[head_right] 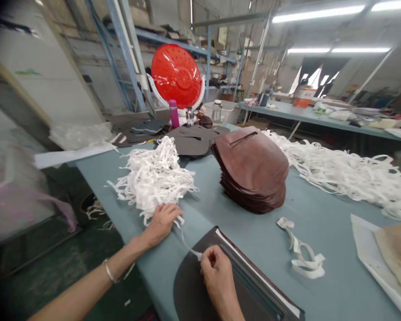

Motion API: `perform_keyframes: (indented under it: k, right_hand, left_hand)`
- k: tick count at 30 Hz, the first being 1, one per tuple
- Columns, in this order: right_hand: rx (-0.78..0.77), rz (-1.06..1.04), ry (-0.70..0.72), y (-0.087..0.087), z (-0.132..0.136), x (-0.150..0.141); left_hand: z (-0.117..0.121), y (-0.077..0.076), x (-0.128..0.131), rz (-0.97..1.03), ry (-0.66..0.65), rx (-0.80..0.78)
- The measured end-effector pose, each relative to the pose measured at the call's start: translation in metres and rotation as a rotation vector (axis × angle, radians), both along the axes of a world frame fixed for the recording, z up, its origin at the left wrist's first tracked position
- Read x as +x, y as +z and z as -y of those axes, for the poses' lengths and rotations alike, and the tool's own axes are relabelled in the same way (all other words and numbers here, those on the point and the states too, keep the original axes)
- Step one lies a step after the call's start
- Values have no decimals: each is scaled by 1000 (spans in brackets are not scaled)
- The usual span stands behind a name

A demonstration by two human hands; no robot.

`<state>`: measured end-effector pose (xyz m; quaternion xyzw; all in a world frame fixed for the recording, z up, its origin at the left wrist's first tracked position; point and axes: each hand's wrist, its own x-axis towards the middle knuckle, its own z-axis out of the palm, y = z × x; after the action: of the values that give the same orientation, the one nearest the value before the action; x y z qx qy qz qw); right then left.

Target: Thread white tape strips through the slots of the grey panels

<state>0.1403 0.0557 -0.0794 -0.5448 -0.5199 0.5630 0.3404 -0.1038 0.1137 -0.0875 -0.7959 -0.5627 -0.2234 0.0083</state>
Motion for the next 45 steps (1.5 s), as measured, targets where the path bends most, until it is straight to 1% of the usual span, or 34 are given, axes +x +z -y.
perform_keyframes:
  k: [2, 3, 5, 7, 8, 10, 11, 13, 14, 15, 16, 17, 20, 23, 26, 28, 30, 32, 34, 37, 40, 41, 43, 45]
  right_hand:
    - [4, -7, -36, 2, 11, 16]
    - [4, -10, -59, 3, 15, 24]
    - [3, -27, -103, 7, 22, 35]
    - [3, -61, -133, 13, 25, 40]
    - [3, -82, -145, 16, 26, 41]
    - [19, -117, -175, 21, 28, 41]
    - [36, -124, -191, 23, 29, 42]
    - [96, -102, -220, 26, 34, 46]
    - [134, -70, -235, 27, 36, 49]
    - [167, -34, -243, 27, 40, 53]
    - [191, -3, -248, 26, 43, 57]
    - [206, 16, -249, 24, 46, 61]
    - [182, -22, -234, 17, 54, 73]
    - [153, -117, -298, 14, 60, 80]
    - [91, -227, -361, 22, 63, 81]
    - [19, -309, -327, 28, 65, 79]
    - [-54, -359, -245, 31, 67, 76]
    - [-114, -349, -186, 30, 70, 76]
    - [-152, -295, -193, 25, 74, 80]
    - [-168, -201, -233, 19, 81, 91]
    - [-162, -191, -268, 17, 86, 101]
    - [-152, -206, -296, 16, 88, 103]
    - [-120, -254, -381, 16, 90, 106]
    - [-98, -302, -463, 14, 92, 109]
  left_hand:
    - [-9, 7, -12, 17, 60, -4]
    - [-11, 12, -11, 39, 70, -3]
    - [-7, 24, 6, 140, 64, 3]
    - [5, 38, 37, 303, -11, -56]
    - [14, 44, 55, 391, -87, -147]
    - [30, 53, 86, 542, -260, -431]
    - [36, 54, 99, 588, -331, -587]
    - [45, 54, 117, 601, -415, -840]
    - [47, 53, 122, 577, -430, -908]
    - [48, 52, 125, 544, -432, -937]
    - [48, 52, 127, 514, -429, -931]
    - [48, 52, 128, 490, -424, -891]
    - [49, 57, 129, 419, -448, -636]
    - [53, 59, 131, 286, -562, -396]
    - [61, 56, 136, 132, -682, -285]
    - [64, 53, 139, 55, -721, -219]
    - [66, 51, 142, 23, -734, -149]
    - [65, 50, 141, 6, -753, -83]
    - [63, 48, 139, -26, -774, -37]
    - [60, 45, 133, -60, -787, -1]
    - [58, 37, 129, -69, -775, -38]
    - [58, 34, 127, -61, -745, -75]
    - [57, 27, 125, -7, -642, -186]
    - [55, 22, 123, 134, -520, -359]
